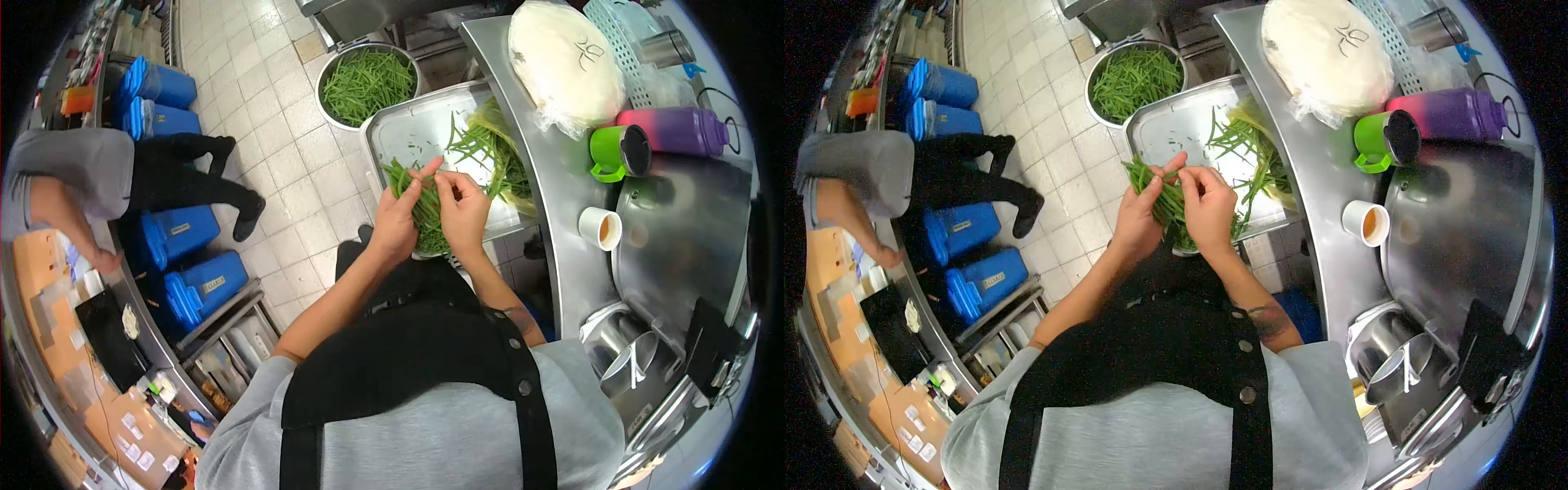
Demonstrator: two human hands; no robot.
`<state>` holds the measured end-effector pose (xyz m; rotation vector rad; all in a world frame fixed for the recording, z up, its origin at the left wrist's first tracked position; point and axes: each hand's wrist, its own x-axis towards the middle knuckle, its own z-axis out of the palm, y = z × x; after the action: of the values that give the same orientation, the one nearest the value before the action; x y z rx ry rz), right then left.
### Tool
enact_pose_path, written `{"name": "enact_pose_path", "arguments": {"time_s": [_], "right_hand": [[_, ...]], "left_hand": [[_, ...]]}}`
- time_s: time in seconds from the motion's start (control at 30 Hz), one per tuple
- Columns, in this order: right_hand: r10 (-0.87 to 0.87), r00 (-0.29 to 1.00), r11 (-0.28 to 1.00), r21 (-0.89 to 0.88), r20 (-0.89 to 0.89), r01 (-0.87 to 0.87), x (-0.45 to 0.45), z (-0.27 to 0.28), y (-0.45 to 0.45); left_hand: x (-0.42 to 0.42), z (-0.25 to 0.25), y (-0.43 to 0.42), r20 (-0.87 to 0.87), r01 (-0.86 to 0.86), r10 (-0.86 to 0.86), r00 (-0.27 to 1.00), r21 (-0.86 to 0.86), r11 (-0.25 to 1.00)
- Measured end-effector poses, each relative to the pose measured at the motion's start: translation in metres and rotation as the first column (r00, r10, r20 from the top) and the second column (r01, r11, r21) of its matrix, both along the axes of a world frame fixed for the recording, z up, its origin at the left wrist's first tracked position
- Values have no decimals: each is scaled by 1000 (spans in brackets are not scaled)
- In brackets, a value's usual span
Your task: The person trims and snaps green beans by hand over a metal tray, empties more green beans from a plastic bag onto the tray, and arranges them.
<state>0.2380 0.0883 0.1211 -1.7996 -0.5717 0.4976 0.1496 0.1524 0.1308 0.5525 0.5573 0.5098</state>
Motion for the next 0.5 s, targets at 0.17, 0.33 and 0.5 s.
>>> {"name": "enact_pose_path", "arguments": {"time_s": [0.17, 0.33, 0.5], "right_hand": [[28, 969, 987, -160, 247, 12, 18, -71, -1], [208, 894, 974, -169, 397, -152, 11, -98, -19], [315, 814, 926, 29, 487, -376, -26, -78, -26]], "left_hand": [[-14, -52, 18, 22, 58, -57, 998, -19, 998], [-26, -105, 34, 111, -84, 102, 989, -157, 984], [-29, -139, 18, 134, -162, 181, 974, -142, 977]]}}
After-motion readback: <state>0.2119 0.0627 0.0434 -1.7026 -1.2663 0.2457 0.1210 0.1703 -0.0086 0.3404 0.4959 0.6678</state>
